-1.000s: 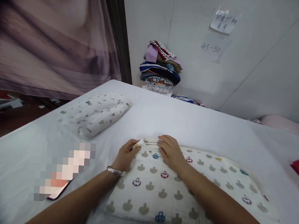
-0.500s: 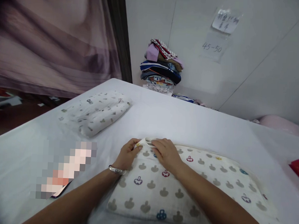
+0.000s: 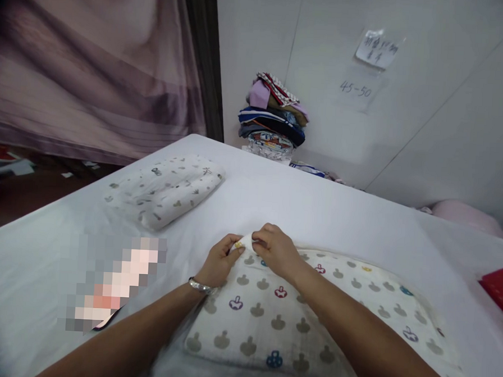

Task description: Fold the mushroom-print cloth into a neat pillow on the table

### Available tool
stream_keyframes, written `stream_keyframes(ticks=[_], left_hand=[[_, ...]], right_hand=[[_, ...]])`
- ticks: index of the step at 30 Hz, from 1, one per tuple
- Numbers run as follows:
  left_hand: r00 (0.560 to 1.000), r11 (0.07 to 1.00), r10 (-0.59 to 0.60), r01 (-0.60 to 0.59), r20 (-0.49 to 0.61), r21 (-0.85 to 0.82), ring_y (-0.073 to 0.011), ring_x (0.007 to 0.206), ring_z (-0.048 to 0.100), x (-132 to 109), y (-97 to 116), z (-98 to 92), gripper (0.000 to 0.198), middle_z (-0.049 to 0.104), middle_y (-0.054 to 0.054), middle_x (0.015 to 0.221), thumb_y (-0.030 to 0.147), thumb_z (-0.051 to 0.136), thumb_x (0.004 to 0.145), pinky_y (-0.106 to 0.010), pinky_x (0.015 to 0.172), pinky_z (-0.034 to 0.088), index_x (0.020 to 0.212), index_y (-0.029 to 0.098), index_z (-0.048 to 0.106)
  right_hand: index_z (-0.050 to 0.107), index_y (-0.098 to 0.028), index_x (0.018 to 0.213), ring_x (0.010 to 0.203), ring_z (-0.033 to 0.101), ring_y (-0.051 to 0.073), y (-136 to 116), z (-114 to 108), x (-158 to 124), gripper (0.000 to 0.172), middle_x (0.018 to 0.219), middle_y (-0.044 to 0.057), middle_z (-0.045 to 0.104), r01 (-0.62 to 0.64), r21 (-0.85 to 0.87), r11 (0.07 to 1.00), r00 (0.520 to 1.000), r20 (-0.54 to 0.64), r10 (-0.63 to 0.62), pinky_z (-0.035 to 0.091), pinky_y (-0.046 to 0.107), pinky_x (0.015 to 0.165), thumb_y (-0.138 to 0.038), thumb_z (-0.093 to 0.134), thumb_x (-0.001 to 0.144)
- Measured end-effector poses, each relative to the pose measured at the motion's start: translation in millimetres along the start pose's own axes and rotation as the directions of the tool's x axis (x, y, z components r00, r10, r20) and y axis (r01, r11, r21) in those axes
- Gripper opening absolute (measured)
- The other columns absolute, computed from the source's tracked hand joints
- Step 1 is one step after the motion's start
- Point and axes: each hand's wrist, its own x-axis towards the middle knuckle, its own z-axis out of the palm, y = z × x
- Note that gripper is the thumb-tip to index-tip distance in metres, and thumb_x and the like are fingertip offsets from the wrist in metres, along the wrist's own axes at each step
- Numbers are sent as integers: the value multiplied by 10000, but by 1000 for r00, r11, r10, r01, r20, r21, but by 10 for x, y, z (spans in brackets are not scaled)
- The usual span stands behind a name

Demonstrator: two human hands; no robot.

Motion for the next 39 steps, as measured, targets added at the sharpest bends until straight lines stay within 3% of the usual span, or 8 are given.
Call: stream_keyframes(ticks=[3,5,11,19,23,30,35,39], left_hand=[[999,997,45,-46,15,67,-124,709,511,-19,27,-11,200,588,29,784,317,520,778,-233,659,417,943,208,549],[998,989,63,-66,29,133,-136,741,533,-30,47,-19,225,611,22,826,324,512,791,-243,684,423,982,215,558],[994,960,81,-96,67,264,-139,697,534,-47,63,-25,176,595,31,762,342,468,824,-249,662,409,903,220,566],[993,950,65,-91,94,299,-140,688,534,-37,43,-38,197,605,26,768,364,449,836,-256,658,412,902,215,561],[993,952,51,-79,103,296,-151,717,551,-27,42,-47,220,623,11,809,373,438,841,-266,679,425,912,207,563],[992,956,41,-74,122,282,-161,758,574,-27,22,-47,252,650,-5,862,376,403,860,-280,726,437,937,205,572],[994,950,55,-82,100,301,-160,736,562,-19,15,-41,248,644,-2,836,366,418,847,-282,712,432,938,200,579],[995,950,47,-73,90,303,-155,719,552,-19,-3,-39,242,637,4,815,369,426,842,-277,692,431,927,202,579]], right_hand=[[613,-219,742,815,536,154,-35,-17,57,143,804,11,565,62,10,998,998,-19,-62,420,276,709,-127,514,788],[608,-214,724,774,537,148,-49,-3,87,166,760,5,570,44,75,996,997,-59,-39,417,278,706,-121,485,785],[629,-204,726,629,517,135,-43,69,146,141,674,-10,598,-194,329,924,962,-119,245,404,255,600,-279,515,762],[641,-178,681,532,438,105,-22,90,225,225,594,-21,549,-364,562,743,899,4,438,349,241,517,-400,606,672],[643,-184,672,521,424,100,-55,60,249,232,591,-24,543,-395,571,719,891,47,452,342,242,514,-415,623,657],[668,-189,734,513,422,105,-90,-28,230,297,571,-21,535,-390,480,786,918,137,372,340,243,499,-464,556,737],[670,-186,811,611,512,123,-58,-12,221,246,723,3,626,-347,546,762,937,184,295,399,258,587,-394,633,684],[653,-188,787,601,500,119,-36,31,235,191,702,-2,615,-335,494,803,942,157,297,388,257,582,-346,603,692]])
